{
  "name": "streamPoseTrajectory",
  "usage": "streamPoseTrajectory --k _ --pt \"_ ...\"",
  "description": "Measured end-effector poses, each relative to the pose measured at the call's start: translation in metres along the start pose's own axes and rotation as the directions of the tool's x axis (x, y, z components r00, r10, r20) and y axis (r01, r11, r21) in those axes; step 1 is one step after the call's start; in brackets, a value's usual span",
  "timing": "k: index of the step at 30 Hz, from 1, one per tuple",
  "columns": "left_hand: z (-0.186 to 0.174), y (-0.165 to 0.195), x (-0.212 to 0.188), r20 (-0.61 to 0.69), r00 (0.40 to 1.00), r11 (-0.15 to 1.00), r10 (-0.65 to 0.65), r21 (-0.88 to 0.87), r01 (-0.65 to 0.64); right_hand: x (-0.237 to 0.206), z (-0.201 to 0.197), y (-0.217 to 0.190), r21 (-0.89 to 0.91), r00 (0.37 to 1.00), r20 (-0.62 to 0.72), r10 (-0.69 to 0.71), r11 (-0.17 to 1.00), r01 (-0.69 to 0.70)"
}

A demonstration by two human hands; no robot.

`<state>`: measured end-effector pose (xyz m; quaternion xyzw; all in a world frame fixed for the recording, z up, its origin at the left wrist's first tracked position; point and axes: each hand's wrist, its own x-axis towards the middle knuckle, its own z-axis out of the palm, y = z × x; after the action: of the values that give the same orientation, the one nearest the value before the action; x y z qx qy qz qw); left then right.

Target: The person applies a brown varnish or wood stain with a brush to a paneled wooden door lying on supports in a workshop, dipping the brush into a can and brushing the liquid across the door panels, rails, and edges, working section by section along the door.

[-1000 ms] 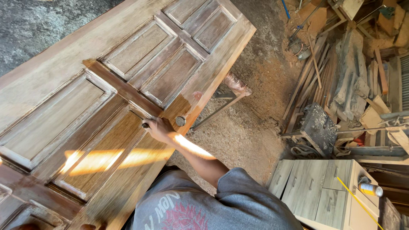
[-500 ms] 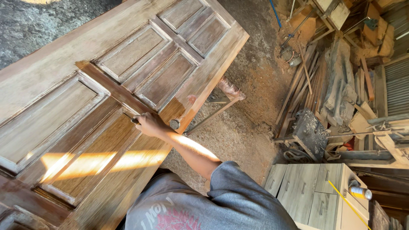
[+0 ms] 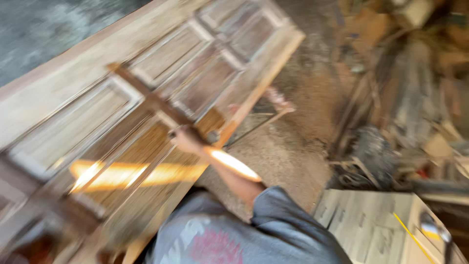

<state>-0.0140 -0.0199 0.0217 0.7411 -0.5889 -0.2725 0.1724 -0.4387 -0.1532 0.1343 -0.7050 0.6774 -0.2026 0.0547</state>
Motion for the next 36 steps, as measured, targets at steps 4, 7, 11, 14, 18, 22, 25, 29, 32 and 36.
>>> streamPoseTrajectory --k 4,7,11,14,18,22,25,29,32,36 --pt "-0.018 -0.010 -0.014 -0.008 0.999 0.997 0.047 -0.063 -0.048 0.006 -0.002 0.015 0.239 0.913 0.244 0.326 0.892 -0.383" --pt "-0.020 -0.001 -0.014 -0.043 0.994 0.994 0.105 -0.039 -0.107 0.027 -0.005 0.028 0.092 0.906 0.294 0.305 0.934 -0.344" --pt "-0.022 0.021 -0.011 -0.026 0.993 0.994 0.113 0.012 -0.113 0.044 0.000 0.031 0.230 0.917 0.263 0.299 0.904 -0.360" --pt "-0.027 0.030 -0.017 -0.021 0.999 0.996 0.045 0.079 -0.043 0.044 0.009 0.030 0.323 0.991 0.034 0.130 0.937 -0.134" --pt "-0.030 0.023 -0.029 -0.008 0.994 0.974 0.113 0.199 -0.109 0.049 0.013 0.033 0.099 0.918 0.366 0.149 0.975 -0.198" --pt "-0.022 0.015 -0.033 0.123 0.992 0.939 -0.017 0.343 -0.026 0.072 0.018 0.028 -0.094 0.730 0.559 0.392 0.905 -0.415" --pt "-0.015 0.011 -0.031 0.142 0.989 0.925 -0.048 0.379 -0.009 0.087 0.029 0.007 0.243 0.989 0.103 -0.107 0.967 0.080" --pt "-0.011 0.008 -0.029 0.139 0.987 0.929 -0.086 0.369 0.029 0.101 0.033 -0.011 0.281 0.951 0.303 -0.059 0.959 -0.030" --pt "-0.009 0.004 -0.028 0.112 0.991 0.926 -0.070 0.376 0.023 0.121 0.021 -0.006 0.213 0.878 0.477 0.035 0.965 -0.154" --pt "-0.003 -0.002 -0.028 0.094 0.995 0.919 -0.035 0.394 -0.005 0.138 0.020 -0.013 0.098 0.869 0.495 0.010 0.993 -0.068"
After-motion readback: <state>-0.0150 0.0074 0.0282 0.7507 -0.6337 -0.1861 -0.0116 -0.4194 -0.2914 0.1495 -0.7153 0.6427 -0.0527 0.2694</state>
